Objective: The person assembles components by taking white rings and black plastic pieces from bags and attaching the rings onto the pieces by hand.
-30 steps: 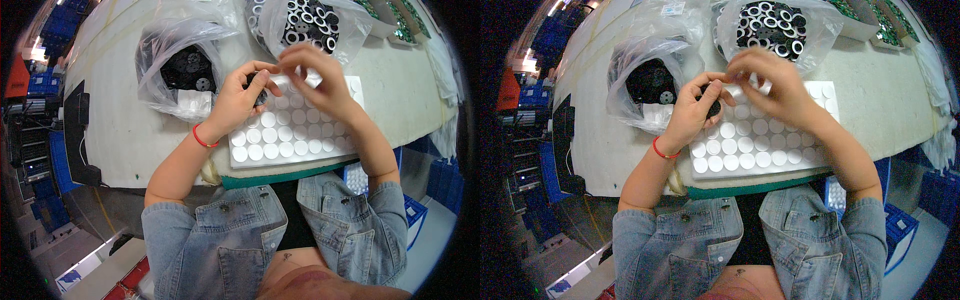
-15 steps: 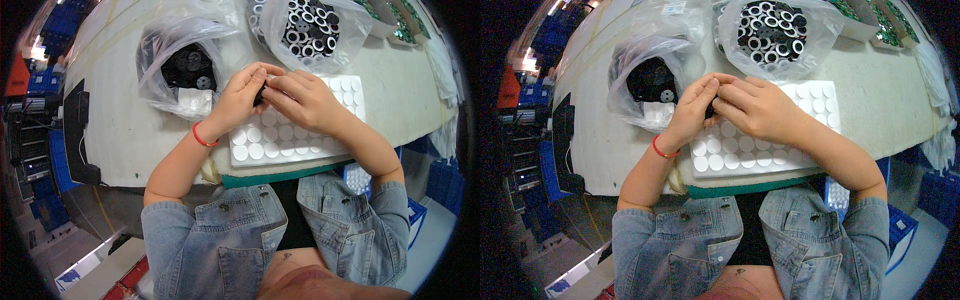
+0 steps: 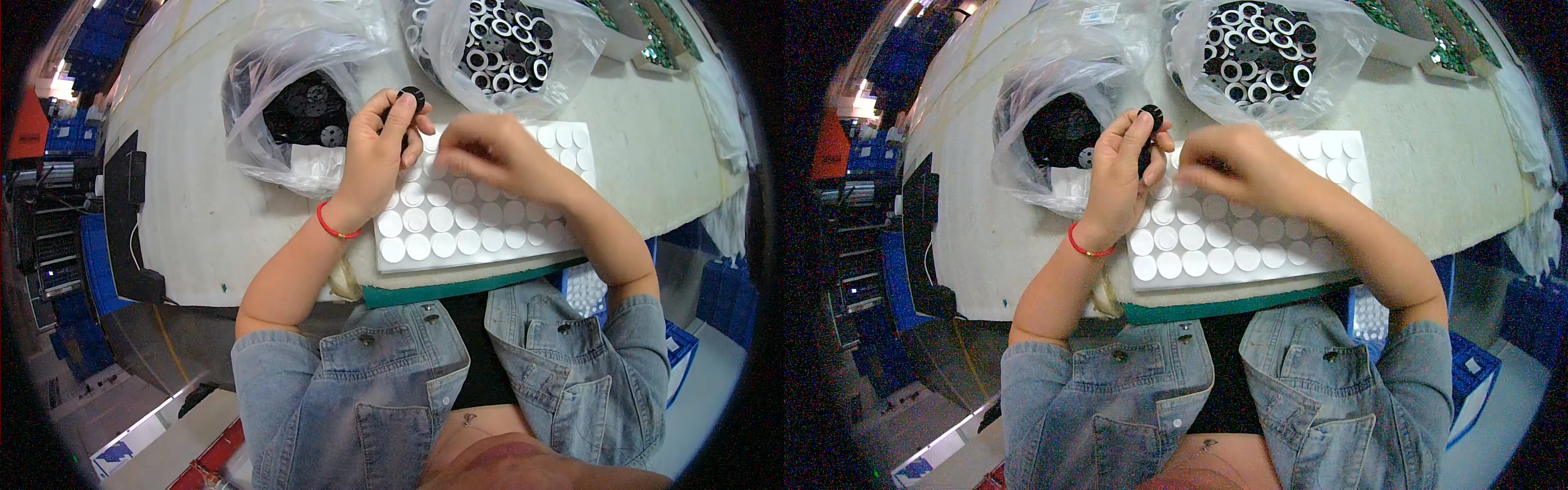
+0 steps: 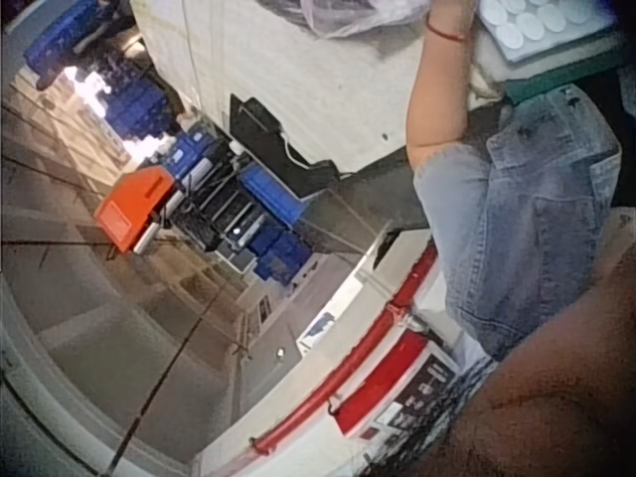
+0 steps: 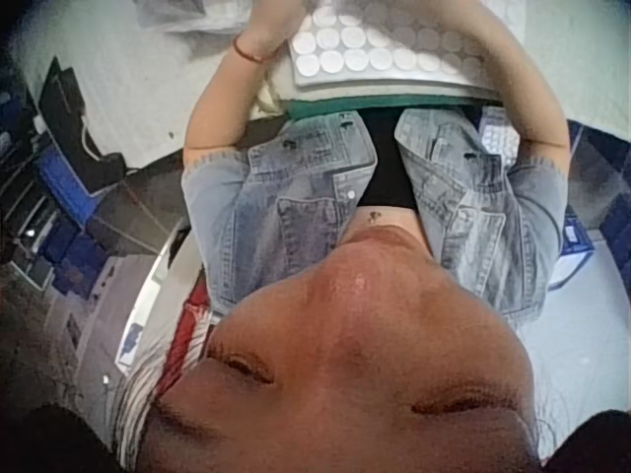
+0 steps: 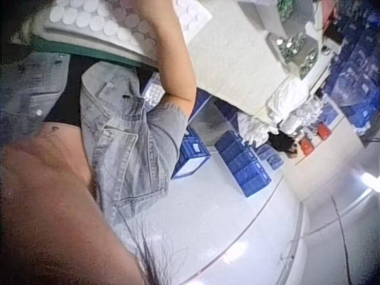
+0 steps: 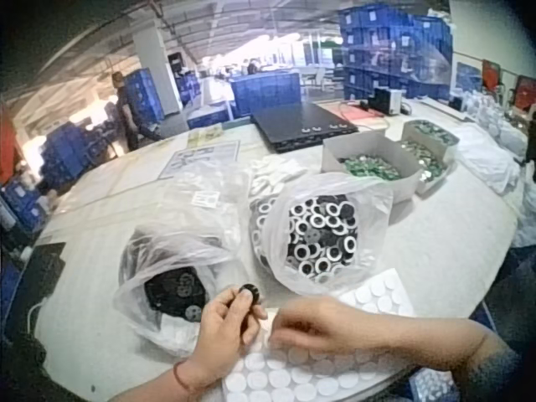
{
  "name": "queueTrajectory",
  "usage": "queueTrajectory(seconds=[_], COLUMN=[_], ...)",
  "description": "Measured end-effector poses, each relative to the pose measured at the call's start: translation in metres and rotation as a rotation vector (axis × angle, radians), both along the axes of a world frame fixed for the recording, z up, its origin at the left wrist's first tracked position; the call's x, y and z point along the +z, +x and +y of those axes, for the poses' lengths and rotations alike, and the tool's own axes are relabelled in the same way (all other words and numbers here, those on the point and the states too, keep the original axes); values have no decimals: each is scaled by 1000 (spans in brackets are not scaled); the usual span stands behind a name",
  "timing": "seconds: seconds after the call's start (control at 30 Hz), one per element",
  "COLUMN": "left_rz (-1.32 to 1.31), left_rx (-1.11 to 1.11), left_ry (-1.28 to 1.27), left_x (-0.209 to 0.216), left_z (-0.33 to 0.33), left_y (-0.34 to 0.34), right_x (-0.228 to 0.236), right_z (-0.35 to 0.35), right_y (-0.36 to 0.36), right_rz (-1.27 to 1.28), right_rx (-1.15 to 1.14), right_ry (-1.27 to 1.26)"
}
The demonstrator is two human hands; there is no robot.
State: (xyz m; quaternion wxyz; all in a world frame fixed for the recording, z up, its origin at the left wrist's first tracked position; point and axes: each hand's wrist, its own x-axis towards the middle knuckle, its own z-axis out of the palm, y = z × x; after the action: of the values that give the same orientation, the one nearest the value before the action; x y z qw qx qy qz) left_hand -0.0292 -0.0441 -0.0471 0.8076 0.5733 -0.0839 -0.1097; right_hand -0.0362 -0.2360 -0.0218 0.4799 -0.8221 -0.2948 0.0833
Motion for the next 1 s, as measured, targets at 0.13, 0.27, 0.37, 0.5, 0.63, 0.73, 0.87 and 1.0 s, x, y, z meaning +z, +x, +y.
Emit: queueTrajectory(seconds=[0.13, 0.27, 0.37, 0.5, 0.63, 0.73, 0.87, 1.0], left_rz=[13, 11, 9, 11, -6, -31, -33, -53], left_rx=[-30, -56, -64, -103, -144, -161, -145, -138], left_ry=[-44, -37, -35, -23, 43, 53, 41, 21], left_x=[0, 0, -2, -2, 3, -1, 0, -2], left_z=[1, 1, 0, 2, 2, 1, 2, 0], left_y=[1, 0, 1, 0, 0, 2, 2, 3], right_x=[-7, -8, -12, -7, 1, -7, -11, -10], right_z=[6, 9, 12, 6, -1, 6, 9, 8], right_y=[-8, -9, -9, -5, -6, -11, -12, -8], right_rz=[-285, -287, -352, -352, -50, -27, -130, -182], right_rx=[197, 190, 148, 262, 356, 232, 178, 171], right_ry=[-118, -194, -271, -293, -193, -112, -189, -199])
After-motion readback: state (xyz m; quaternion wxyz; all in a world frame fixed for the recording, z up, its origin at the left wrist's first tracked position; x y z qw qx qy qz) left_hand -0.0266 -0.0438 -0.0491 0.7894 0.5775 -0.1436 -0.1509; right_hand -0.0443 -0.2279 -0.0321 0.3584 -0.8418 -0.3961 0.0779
